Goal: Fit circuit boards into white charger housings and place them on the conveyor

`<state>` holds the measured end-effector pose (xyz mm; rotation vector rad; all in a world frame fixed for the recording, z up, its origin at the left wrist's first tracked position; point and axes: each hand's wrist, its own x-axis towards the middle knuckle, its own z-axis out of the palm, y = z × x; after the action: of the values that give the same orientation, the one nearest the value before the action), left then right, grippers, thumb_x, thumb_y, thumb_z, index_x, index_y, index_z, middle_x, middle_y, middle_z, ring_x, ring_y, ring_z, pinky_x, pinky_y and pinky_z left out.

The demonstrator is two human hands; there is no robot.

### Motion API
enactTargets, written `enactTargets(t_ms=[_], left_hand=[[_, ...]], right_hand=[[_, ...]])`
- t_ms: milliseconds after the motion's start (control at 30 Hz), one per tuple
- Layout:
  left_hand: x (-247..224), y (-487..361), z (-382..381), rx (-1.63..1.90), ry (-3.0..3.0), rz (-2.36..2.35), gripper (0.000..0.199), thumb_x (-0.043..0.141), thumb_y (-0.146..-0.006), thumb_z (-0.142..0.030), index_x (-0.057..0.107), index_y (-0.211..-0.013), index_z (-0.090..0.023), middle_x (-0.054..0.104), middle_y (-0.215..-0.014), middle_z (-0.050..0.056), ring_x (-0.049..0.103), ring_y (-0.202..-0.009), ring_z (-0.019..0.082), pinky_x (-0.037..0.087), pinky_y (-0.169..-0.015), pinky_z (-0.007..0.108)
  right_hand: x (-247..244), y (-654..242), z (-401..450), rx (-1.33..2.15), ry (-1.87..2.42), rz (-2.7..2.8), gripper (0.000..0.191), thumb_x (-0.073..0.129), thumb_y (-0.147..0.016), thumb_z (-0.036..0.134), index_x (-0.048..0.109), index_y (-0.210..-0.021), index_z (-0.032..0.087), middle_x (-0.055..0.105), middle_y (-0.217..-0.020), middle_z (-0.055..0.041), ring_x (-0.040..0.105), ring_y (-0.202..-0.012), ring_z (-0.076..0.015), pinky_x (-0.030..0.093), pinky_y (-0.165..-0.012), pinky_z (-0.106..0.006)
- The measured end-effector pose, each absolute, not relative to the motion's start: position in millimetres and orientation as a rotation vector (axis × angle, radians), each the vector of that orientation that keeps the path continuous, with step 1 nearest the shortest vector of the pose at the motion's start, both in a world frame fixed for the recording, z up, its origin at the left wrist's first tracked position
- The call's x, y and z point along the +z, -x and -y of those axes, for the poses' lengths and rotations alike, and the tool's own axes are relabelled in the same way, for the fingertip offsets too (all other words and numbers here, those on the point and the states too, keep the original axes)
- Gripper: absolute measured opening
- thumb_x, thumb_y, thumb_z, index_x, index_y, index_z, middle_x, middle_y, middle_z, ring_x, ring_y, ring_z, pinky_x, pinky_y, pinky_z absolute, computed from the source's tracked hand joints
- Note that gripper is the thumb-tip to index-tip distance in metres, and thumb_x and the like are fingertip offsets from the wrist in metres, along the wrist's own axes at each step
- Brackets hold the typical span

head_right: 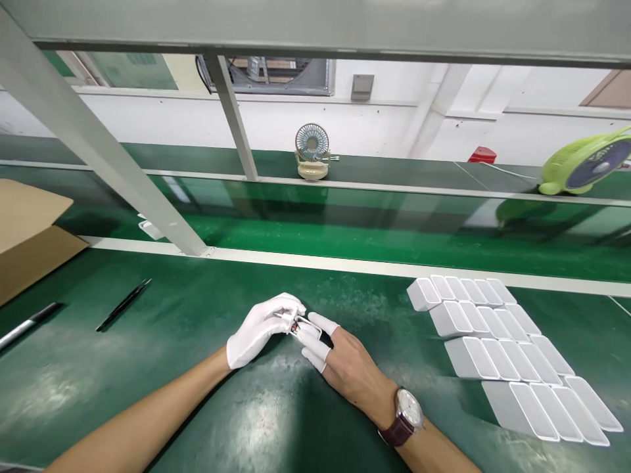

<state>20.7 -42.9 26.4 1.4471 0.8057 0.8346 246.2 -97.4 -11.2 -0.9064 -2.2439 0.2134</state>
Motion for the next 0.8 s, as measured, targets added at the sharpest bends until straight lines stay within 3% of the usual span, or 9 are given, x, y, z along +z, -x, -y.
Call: enactTargets(t_ms=[167, 367, 567, 667, 733, 800], left_hand=[[21, -20, 47, 0.983, -1.364, -0.777, 0.034, 0.051, -0.097, -0.038, 0.065, -0.120, -0.016, 0.063, -0.101, 0.007, 0.055, -0.081, 0.016, 0.045, -0.078, 0.031], [15, -14, 47, 1.174, -1.427, -0.814, 0.051, 0.048, -0.098, -0.054, 0.057, -0.132, -0.018, 0.063, -0.116, 0.011, 0.058, -0.099, 0.021, 0.046, -0.088, 0.035], [12, -13, 48, 1.232, -1.529, -0.838, 0.054, 0.046, -0.098, -0.056, 0.052, -0.137, -0.019, 0.061, -0.122, 0.012, 0.056, -0.103, 0.023, 0.046, -0.091, 0.038], [14, -18, 50, 1.158, -1.687, -0.845, 0.064, 0.066, -0.087, -0.052, 0.049, -0.140, -0.022, 0.059, -0.124, 0.012, 0.057, -0.102, 0.023, 0.049, -0.091, 0.040], [16, -20, 52, 1.093, -1.857, -0.859, 0.073, 0.080, -0.076, -0.041, 0.050, -0.140, -0.024, 0.058, -0.124, 0.010, 0.058, -0.104, 0.024, 0.051, -0.093, 0.041], [18, -22, 53, 1.063, -1.998, -0.876, 0.064, 0.079, -0.077, -0.030, 0.054, -0.136, -0.025, 0.059, -0.122, 0.009, 0.059, -0.107, 0.023, 0.052, -0.094, 0.041]], right_hand=[[-17, -242, 95, 0.252, 0.851, 2.207, 0.053, 0.060, -0.094, 0.010, 0.048, -0.144, 0.023, 0.054, -0.138, -0.0163, 0.061, -0.121, -0.0246, 0.060, -0.095, -0.039], [11, -246, 88, 0.135, 0.768, 2.046, 0.057, 0.064, -0.087, 0.002, 0.055, -0.139, 0.025, 0.058, -0.133, -0.0147, 0.063, -0.116, -0.0250, 0.061, -0.090, -0.039], [17, -240, 88, 0.183, 0.787, 2.051, 0.054, 0.063, -0.089, 0.004, 0.055, -0.137, 0.027, 0.063, -0.126, -0.0119, 0.068, -0.108, -0.0224, 0.062, -0.086, -0.034], [2, -238, 88, 0.299, 0.848, 2.160, 0.049, 0.059, -0.092, 0.007, 0.055, -0.137, 0.025, 0.063, -0.124, -0.0124, 0.069, -0.105, -0.0220, 0.062, -0.085, -0.035], [-5, -239, 88, 0.304, 0.856, 2.177, 0.048, 0.059, -0.092, 0.008, 0.054, -0.137, 0.025, 0.063, -0.126, -0.0124, 0.068, -0.104, -0.0215, 0.062, -0.084, -0.035], [-8, -240, 88, 0.287, 0.858, 2.159, 0.049, 0.059, -0.093, 0.008, 0.053, -0.138, 0.026, 0.061, -0.129, -0.0127, 0.068, -0.107, -0.0211, 0.061, -0.085, -0.035]])
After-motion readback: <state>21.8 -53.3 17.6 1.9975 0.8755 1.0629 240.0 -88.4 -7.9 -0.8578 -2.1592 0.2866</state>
